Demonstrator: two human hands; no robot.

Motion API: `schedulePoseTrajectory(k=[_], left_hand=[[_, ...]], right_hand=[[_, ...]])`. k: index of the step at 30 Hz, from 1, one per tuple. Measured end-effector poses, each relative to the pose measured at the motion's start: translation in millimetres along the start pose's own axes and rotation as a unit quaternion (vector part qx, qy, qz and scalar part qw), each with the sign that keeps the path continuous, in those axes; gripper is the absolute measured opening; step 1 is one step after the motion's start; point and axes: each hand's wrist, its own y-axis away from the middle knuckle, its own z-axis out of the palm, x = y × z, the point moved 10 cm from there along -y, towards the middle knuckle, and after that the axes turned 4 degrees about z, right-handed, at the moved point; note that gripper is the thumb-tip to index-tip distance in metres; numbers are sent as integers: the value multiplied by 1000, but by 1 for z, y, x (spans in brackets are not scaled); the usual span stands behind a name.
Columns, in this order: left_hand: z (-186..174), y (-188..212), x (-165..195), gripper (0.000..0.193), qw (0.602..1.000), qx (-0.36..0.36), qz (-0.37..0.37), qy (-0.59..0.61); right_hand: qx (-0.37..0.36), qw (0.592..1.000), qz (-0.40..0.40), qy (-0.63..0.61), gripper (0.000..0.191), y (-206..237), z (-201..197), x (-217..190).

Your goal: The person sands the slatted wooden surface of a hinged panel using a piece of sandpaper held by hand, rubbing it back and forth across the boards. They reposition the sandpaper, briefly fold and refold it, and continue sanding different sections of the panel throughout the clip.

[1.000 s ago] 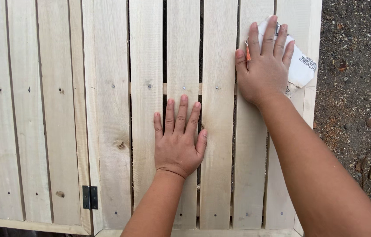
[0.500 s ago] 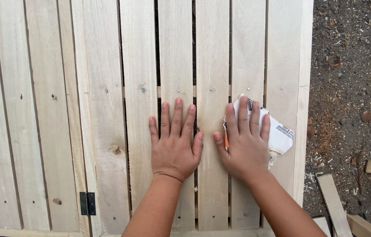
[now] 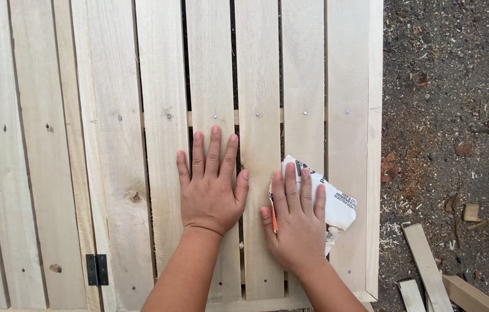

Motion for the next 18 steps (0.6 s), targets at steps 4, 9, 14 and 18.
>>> schedulePoseTrajectory(k=[4,9,14,18], left_hand=[[4,1,-1,66,1000,-1,3,-7],[7,1,-2,66,1000,-4,2,-10],[-2,-2,0,66,1000,9,1,-1],[0,1,0,65,1000,7,2,-2]], right_hand=[[-5,999,24,28,68,-45,-9,53],[3,969,242,-48,69,-149,-30,154],[35,994,103,-11,71,-90,-9,35],[-20,999,26,-20,69,-59,1,18]])
